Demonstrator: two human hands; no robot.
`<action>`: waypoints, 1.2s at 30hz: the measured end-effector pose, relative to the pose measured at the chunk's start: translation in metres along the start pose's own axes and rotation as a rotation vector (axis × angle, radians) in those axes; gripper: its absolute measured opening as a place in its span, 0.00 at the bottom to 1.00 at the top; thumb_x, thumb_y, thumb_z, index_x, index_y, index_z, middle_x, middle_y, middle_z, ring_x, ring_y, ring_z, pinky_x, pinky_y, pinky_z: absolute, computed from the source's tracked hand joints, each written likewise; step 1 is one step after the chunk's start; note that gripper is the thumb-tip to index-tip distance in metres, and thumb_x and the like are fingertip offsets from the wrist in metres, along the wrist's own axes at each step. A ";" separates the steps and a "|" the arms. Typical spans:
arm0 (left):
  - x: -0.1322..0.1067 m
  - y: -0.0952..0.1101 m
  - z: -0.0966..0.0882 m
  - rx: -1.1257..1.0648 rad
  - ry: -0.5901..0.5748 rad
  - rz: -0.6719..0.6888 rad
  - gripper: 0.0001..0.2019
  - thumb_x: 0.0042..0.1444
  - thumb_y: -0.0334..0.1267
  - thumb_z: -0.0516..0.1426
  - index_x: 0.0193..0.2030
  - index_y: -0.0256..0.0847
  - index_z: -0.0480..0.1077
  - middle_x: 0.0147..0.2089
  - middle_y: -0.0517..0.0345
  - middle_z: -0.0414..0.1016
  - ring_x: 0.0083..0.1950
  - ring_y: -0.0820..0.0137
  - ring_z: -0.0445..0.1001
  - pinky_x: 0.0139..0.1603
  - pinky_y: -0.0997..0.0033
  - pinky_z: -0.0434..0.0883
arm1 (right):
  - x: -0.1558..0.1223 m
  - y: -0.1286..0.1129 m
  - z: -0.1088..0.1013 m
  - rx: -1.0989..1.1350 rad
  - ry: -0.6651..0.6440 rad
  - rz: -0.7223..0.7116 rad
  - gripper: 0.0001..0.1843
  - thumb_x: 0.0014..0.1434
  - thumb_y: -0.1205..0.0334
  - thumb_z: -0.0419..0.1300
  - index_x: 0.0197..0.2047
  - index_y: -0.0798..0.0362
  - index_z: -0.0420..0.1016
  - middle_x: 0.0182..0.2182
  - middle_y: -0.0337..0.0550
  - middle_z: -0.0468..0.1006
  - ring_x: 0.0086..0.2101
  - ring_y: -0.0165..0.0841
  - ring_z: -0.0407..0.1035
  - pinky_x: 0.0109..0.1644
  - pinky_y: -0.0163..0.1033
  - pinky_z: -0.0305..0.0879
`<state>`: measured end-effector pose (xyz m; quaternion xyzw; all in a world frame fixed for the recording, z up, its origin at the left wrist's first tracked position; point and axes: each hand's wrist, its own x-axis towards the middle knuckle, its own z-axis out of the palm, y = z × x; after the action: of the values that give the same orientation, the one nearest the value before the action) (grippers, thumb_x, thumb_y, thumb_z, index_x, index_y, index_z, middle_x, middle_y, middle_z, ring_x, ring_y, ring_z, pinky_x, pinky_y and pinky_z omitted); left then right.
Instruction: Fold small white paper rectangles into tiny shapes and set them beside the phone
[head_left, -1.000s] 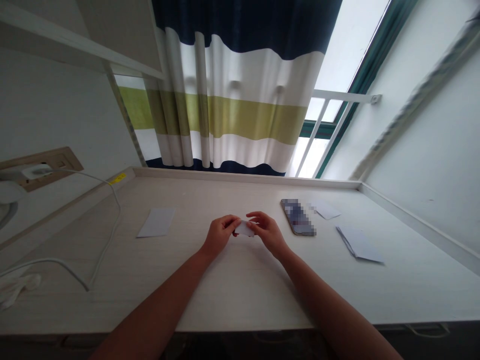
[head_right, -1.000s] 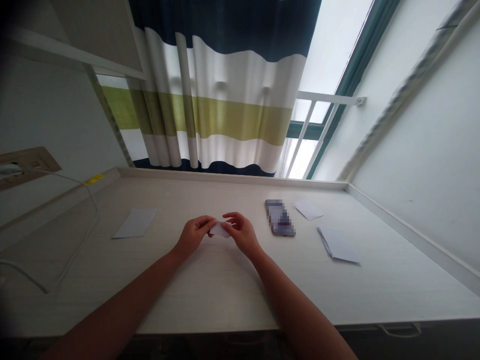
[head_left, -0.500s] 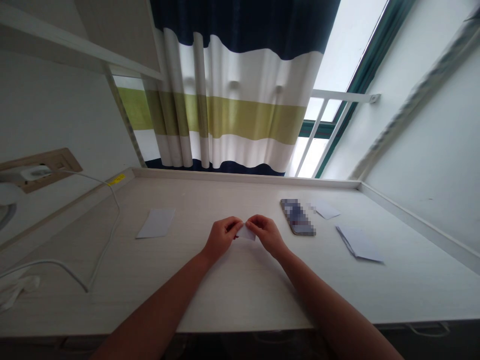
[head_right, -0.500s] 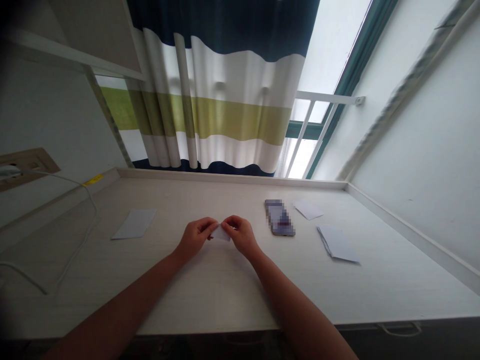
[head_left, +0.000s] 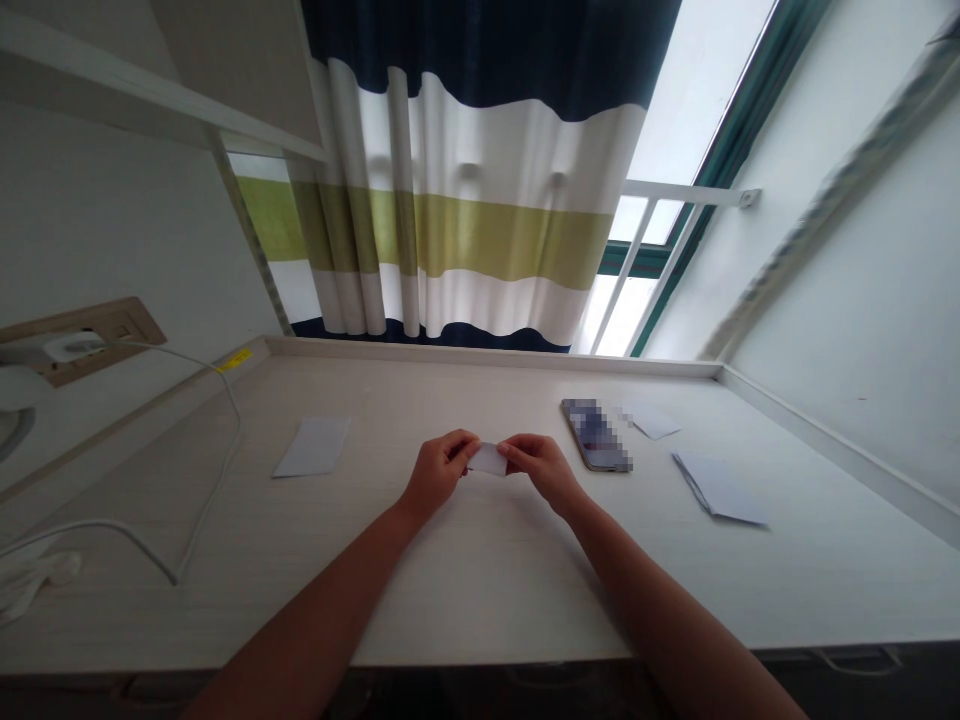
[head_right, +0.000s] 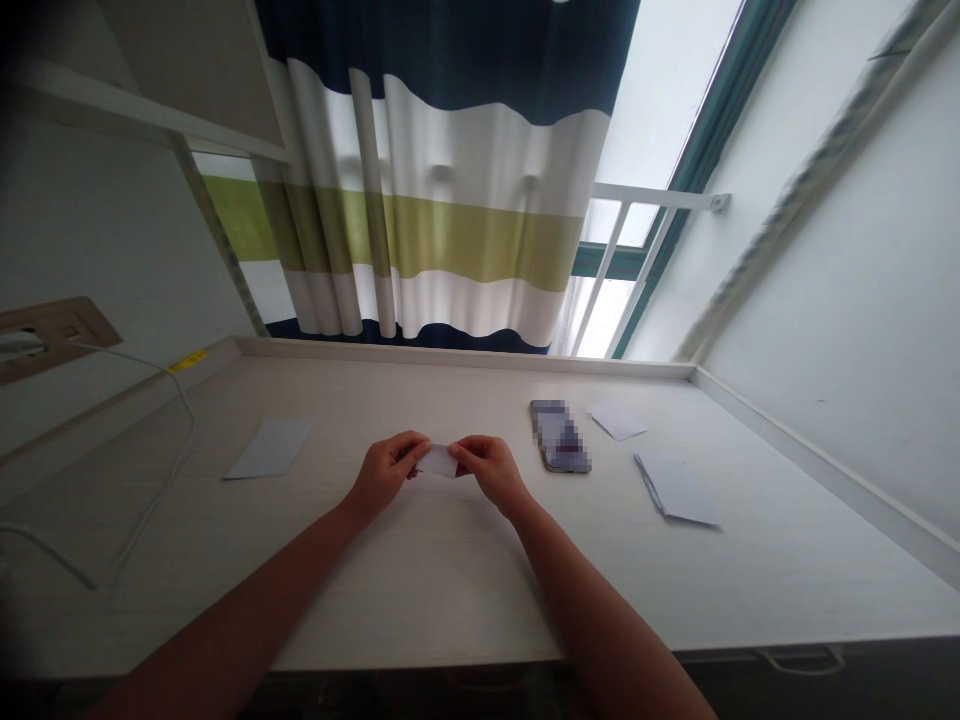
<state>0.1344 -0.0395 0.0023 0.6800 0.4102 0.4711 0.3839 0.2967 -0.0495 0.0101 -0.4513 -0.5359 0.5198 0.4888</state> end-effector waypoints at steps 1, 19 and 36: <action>0.000 0.000 0.000 0.002 0.001 0.001 0.11 0.50 0.42 0.53 0.26 0.37 0.68 0.21 0.64 0.64 0.21 0.77 0.62 0.23 0.79 0.63 | 0.000 0.000 0.000 0.005 -0.003 0.009 0.13 0.41 0.54 0.64 0.22 0.57 0.74 0.18 0.37 0.72 0.22 0.27 0.66 0.30 0.36 0.65; 0.001 -0.001 -0.005 0.076 -0.016 0.073 0.11 0.52 0.42 0.51 0.26 0.37 0.69 0.21 0.64 0.63 0.24 0.76 0.61 0.26 0.77 0.60 | -0.002 -0.002 0.000 0.056 -0.028 0.036 0.12 0.39 0.57 0.66 0.24 0.58 0.75 0.16 0.36 0.71 0.20 0.26 0.66 0.29 0.36 0.67; -0.001 -0.003 0.002 0.147 -0.055 0.024 0.15 0.53 0.45 0.49 0.20 0.38 0.60 0.18 0.66 0.57 0.21 0.77 0.57 0.22 0.77 0.55 | -0.012 0.002 0.005 -0.554 -0.006 -0.499 0.15 0.46 0.62 0.63 0.40 0.50 0.70 0.38 0.44 0.69 0.36 0.33 0.66 0.37 0.39 0.67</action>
<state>0.1359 -0.0394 -0.0009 0.7239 0.4247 0.4254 0.3386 0.2929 -0.0620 0.0075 -0.4206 -0.7511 0.2213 0.4582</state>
